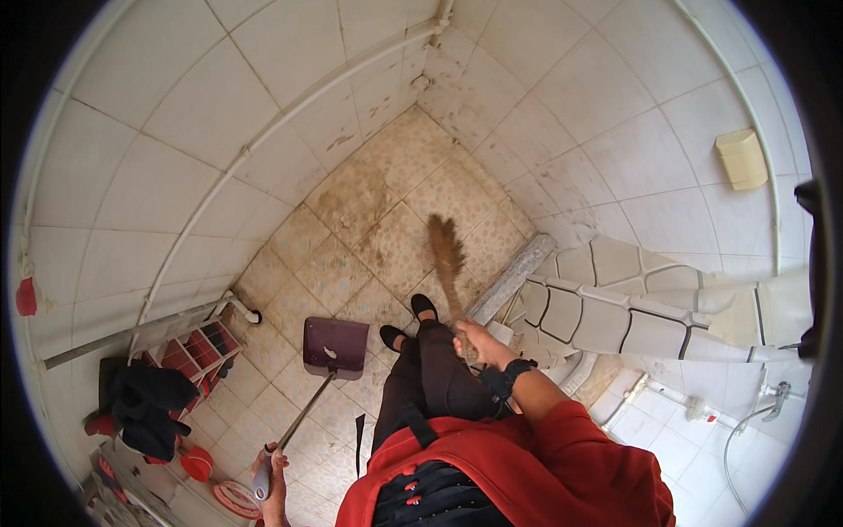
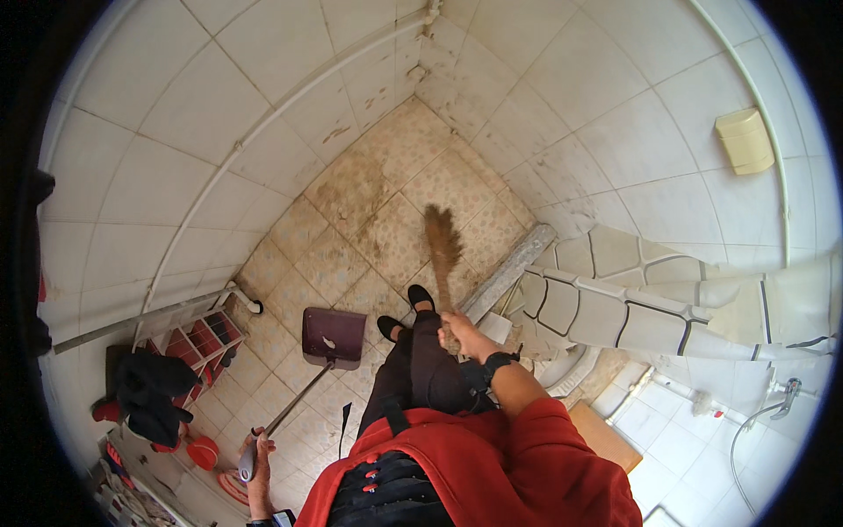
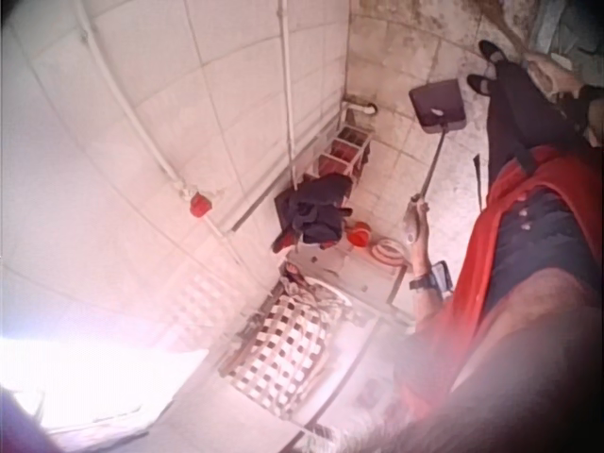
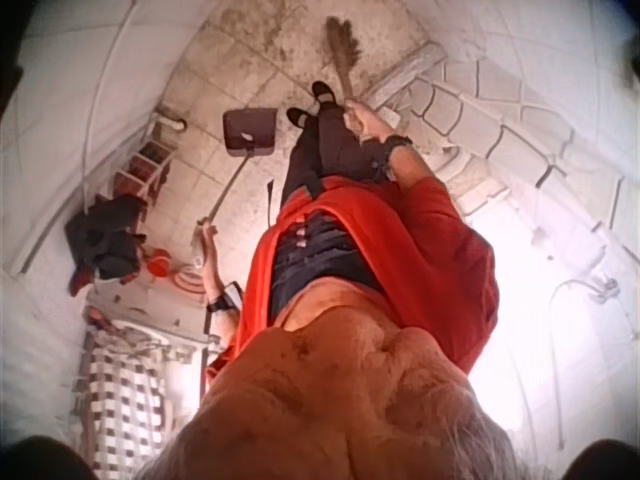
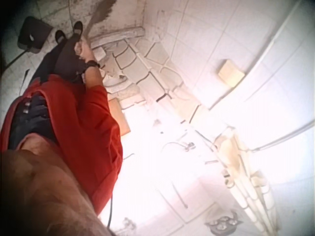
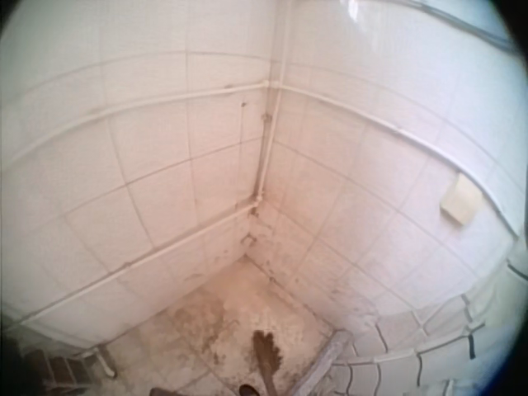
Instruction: The person sweeps a tiled bathroom floor using a broom and dustpan, gathering dirt and debris into a pile and then into the dustpan. The person moves around the room to sweep different areas and repeatedly sweeps debris into the dustpan.
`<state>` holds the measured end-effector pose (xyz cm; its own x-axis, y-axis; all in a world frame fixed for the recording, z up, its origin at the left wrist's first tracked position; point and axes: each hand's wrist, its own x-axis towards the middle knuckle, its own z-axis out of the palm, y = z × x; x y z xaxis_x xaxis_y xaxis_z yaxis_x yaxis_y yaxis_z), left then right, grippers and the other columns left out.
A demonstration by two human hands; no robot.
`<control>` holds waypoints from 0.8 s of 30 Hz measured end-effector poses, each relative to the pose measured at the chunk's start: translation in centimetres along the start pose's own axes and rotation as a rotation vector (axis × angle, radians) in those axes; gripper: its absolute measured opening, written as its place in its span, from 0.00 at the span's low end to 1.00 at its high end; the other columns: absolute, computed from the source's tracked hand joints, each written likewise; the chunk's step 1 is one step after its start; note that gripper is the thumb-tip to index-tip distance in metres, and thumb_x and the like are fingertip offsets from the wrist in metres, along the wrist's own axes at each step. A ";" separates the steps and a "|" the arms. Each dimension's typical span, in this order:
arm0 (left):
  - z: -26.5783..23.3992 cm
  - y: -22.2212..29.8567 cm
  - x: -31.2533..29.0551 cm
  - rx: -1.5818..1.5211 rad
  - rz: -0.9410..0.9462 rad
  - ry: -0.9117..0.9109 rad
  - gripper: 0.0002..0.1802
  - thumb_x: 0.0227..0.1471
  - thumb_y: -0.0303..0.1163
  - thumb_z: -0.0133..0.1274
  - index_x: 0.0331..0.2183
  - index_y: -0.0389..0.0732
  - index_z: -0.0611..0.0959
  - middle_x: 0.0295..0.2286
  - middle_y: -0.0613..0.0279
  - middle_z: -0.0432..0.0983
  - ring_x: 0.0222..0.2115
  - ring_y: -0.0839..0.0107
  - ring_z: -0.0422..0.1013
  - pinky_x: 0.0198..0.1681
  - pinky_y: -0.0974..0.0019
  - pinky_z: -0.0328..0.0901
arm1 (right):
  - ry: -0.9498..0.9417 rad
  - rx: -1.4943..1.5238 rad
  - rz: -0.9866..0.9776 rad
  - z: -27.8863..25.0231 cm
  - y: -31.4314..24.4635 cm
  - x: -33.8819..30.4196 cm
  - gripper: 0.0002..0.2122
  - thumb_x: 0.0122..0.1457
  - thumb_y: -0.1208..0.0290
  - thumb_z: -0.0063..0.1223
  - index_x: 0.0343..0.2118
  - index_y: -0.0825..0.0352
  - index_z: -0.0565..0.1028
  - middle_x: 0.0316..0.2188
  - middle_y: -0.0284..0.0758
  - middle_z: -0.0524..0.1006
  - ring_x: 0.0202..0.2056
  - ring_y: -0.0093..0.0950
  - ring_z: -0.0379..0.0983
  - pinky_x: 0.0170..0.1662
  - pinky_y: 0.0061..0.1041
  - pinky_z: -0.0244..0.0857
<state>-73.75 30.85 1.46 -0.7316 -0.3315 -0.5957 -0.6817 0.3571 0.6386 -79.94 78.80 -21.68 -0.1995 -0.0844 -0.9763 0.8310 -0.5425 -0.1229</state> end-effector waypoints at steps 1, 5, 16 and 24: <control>0.0 0.1 0.0 0.017 0.001 0.005 0.20 0.52 0.40 0.54 0.38 0.32 0.77 0.22 0.63 0.72 0.24 0.77 0.68 0.30 0.75 0.64 | -0.030 0.001 0.018 1.0 -0.5 -0.5 0.09 0.59 0.66 0.44 0.42 0.56 0.61 0.18 0.34 0.66 0.15 0.23 0.62 0.15 0.22 0.62; 0.3 0.7 0.1 0.019 0.012 0.019 0.19 0.52 0.40 0.54 0.37 0.32 0.77 0.22 0.64 0.71 0.24 0.77 0.67 0.30 0.75 0.63 | -0.115 0.043 -0.014 -0.1 -4.2 -4.8 0.15 0.60 0.67 0.44 0.49 0.55 0.58 0.20 0.35 0.68 0.15 0.23 0.64 0.15 0.22 0.62; 3.1 4.5 -1.3 -0.009 -0.050 0.172 0.22 0.52 0.43 0.53 0.39 0.33 0.77 0.23 0.60 0.73 0.24 0.75 0.70 0.29 0.72 0.67 | 0.029 -0.193 -0.762 -15.3 -15.3 0.9 0.11 0.52 0.67 0.51 0.28 0.72 0.68 0.20 0.39 0.70 0.22 0.28 0.68 0.25 0.26 0.64; 8.3 9.7 -1.8 -0.073 -0.089 0.302 0.25 0.50 0.49 0.53 0.38 0.35 0.77 0.21 0.60 0.74 0.22 0.75 0.71 0.29 0.72 0.65 | -0.165 -1.036 -1.081 -3.1 -24.2 3.4 0.14 0.45 0.67 0.60 0.31 0.69 0.70 0.30 0.43 0.72 0.33 0.35 0.71 0.34 0.33 0.65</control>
<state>-79.06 42.19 4.64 -0.6288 -0.6065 -0.4866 -0.7334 0.2547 0.6303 -99.09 94.22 -22.61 -0.9344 -0.1696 -0.3132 0.2238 0.4044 -0.8868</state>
